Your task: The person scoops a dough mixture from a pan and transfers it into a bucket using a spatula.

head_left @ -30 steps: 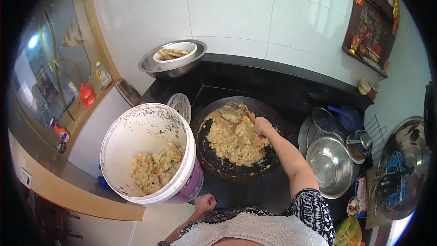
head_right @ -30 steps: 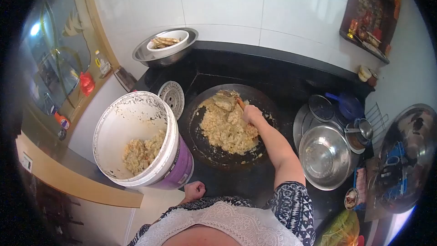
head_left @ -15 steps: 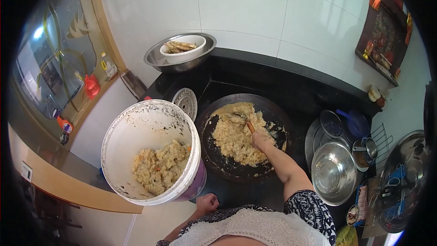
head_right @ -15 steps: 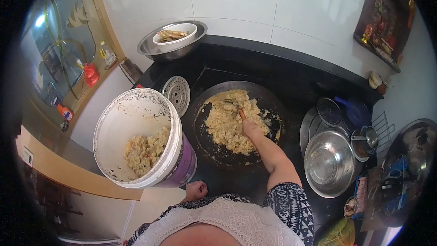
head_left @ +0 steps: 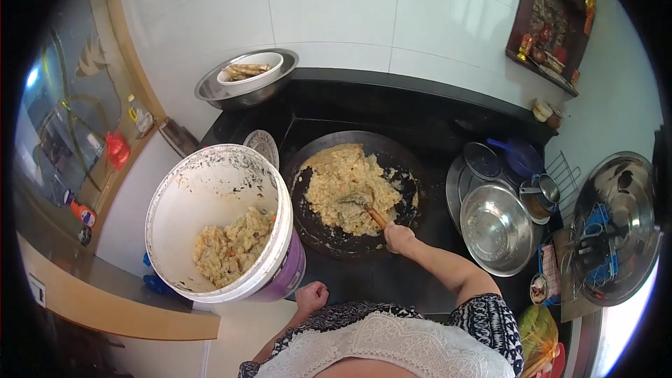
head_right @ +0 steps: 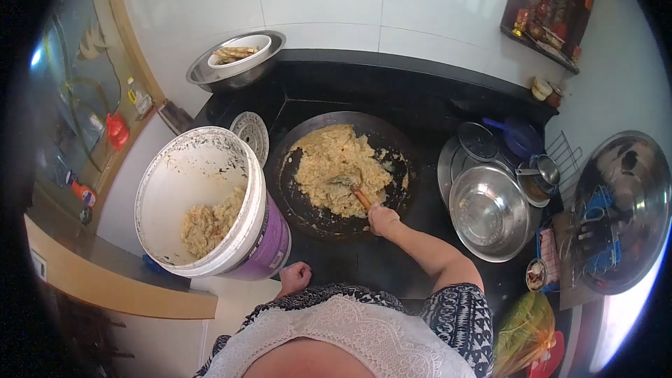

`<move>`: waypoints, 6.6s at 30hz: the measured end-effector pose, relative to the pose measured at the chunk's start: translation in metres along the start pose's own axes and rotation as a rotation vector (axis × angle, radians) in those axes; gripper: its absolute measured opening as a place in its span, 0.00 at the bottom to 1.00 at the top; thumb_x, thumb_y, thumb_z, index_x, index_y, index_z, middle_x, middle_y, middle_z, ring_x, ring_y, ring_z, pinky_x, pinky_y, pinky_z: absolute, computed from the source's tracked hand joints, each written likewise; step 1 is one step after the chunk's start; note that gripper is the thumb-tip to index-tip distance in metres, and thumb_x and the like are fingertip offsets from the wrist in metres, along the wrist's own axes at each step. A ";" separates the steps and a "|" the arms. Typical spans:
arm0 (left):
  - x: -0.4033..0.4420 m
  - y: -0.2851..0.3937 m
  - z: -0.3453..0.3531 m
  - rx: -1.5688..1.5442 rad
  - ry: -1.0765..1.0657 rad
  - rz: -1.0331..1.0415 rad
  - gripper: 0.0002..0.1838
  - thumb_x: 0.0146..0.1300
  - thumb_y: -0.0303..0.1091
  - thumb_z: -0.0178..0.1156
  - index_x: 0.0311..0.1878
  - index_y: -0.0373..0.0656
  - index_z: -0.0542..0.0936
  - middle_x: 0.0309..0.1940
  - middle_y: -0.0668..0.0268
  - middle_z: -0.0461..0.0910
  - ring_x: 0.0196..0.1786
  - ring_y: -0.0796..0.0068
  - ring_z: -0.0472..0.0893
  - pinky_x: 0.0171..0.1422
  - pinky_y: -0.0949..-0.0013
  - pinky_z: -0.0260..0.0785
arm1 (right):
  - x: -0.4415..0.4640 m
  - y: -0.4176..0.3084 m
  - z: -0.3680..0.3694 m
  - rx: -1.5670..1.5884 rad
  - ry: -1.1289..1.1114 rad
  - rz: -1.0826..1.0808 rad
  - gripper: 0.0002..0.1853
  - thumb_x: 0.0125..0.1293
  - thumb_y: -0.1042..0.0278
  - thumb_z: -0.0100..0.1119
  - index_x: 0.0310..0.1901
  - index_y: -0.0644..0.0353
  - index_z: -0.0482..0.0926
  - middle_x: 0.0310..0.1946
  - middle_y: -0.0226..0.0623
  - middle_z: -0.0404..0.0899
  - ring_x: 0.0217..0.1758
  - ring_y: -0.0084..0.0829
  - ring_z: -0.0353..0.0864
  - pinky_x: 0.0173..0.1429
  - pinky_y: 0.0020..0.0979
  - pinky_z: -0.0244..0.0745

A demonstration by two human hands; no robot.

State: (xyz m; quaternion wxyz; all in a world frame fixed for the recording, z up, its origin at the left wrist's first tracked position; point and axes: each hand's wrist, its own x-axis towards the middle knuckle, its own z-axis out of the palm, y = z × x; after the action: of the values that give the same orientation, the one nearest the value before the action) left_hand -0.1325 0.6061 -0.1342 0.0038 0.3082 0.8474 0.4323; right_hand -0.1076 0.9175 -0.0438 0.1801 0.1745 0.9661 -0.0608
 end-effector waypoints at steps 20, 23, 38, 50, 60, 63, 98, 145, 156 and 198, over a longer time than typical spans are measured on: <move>-0.001 -0.002 -0.003 -0.091 -0.022 0.042 0.02 0.46 0.31 0.58 0.23 0.46 0.77 0.19 0.64 0.77 0.20 0.66 0.77 0.24 0.67 0.68 | -0.047 0.032 -0.041 0.665 0.156 0.438 0.10 0.57 0.72 0.50 0.32 0.74 0.71 0.28 0.56 0.78 0.33 0.46 0.81 0.35 0.43 0.76; -0.003 -0.004 -0.002 -0.097 -0.028 0.033 0.01 0.46 0.31 0.58 0.23 0.46 0.77 0.19 0.65 0.77 0.20 0.67 0.77 0.24 0.67 0.68 | -0.025 0.050 -0.021 0.924 -0.056 0.546 0.08 0.58 0.75 0.49 0.26 0.72 0.68 0.20 0.46 0.75 0.22 0.37 0.79 0.21 0.41 0.73; 0.000 0.004 -0.005 -0.016 -0.004 0.103 0.02 0.44 0.32 0.59 0.22 0.47 0.76 0.16 0.67 0.75 0.18 0.68 0.76 0.23 0.67 0.68 | -0.033 0.025 -0.014 1.194 -0.505 0.435 0.05 0.55 0.81 0.49 0.29 0.61 0.64 0.14 0.33 0.63 0.15 0.27 0.66 0.18 0.33 0.66; -0.001 -0.007 -0.001 -0.029 -0.046 0.102 0.04 0.43 0.33 0.60 0.24 0.47 0.78 0.16 0.68 0.76 0.18 0.70 0.77 0.23 0.69 0.69 | -0.002 0.018 -0.009 1.400 -0.695 0.449 0.08 0.56 0.80 0.48 0.21 0.60 0.66 0.14 0.28 0.64 0.14 0.20 0.64 0.18 0.26 0.62; -0.001 -0.018 0.004 -0.010 -0.081 0.115 0.04 0.42 0.33 0.62 0.23 0.47 0.78 0.15 0.69 0.75 0.16 0.73 0.76 0.21 0.70 0.68 | 0.037 -0.006 0.010 1.706 -0.780 0.484 0.11 0.57 0.77 0.49 0.19 0.56 0.64 0.11 0.26 0.64 0.12 0.21 0.63 0.17 0.22 0.63; -0.001 -0.011 0.001 -0.002 -0.096 0.062 0.03 0.43 0.33 0.61 0.22 0.47 0.78 0.15 0.68 0.76 0.16 0.72 0.76 0.22 0.70 0.68 | 0.042 -0.009 0.029 1.793 -0.791 0.459 0.12 0.58 0.74 0.48 0.18 0.55 0.63 0.10 0.27 0.64 0.11 0.22 0.63 0.16 0.22 0.63; 0.031 0.207 -0.260 0.016 0.731 0.384 0.10 0.53 0.28 0.49 0.35 0.30 0.74 0.32 0.52 0.76 0.36 0.60 0.76 0.43 0.66 0.67 | -0.047 0.009 -0.086 2.097 -0.685 0.226 0.12 0.60 0.71 0.46 0.19 0.53 0.61 0.12 0.22 0.62 0.11 0.16 0.61 0.12 0.18 0.59; 0.043 0.166 -0.263 0.128 0.983 0.399 0.27 0.60 0.49 0.40 0.43 0.32 0.75 0.56 0.46 0.61 0.60 0.52 0.61 0.67 0.51 0.45 | -0.155 -0.149 -0.237 0.073 0.326 -0.685 0.10 0.52 0.76 0.50 0.33 0.72 0.63 0.19 0.58 0.74 0.27 0.56 0.76 0.33 0.48 0.71; 0.043 0.168 -0.262 0.143 0.957 0.401 0.24 0.60 0.46 0.41 0.42 0.32 0.75 0.54 0.46 0.63 0.58 0.51 0.63 0.66 0.51 0.49 | -0.150 -0.120 -0.217 0.204 0.352 -0.670 0.09 0.53 0.76 0.49 0.33 0.69 0.62 0.18 0.59 0.72 0.24 0.58 0.74 0.31 0.49 0.70; 0.095 0.280 -0.255 0.192 0.385 0.437 0.19 0.61 0.36 0.43 0.25 0.32 0.77 0.27 0.54 0.78 0.33 0.59 0.77 0.51 0.59 0.69 | -0.070 0.043 0.003 0.337 0.173 0.037 0.15 0.48 0.69 0.57 0.35 0.66 0.65 0.27 0.53 0.78 0.34 0.50 0.80 0.41 0.44 0.75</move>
State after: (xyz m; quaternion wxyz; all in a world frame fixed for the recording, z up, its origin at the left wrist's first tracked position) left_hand -0.1338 0.5926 0.2562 -0.2792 0.3946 0.7830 0.3915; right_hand -0.0302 0.9354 -0.0231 0.0659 0.2243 0.9508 -0.2033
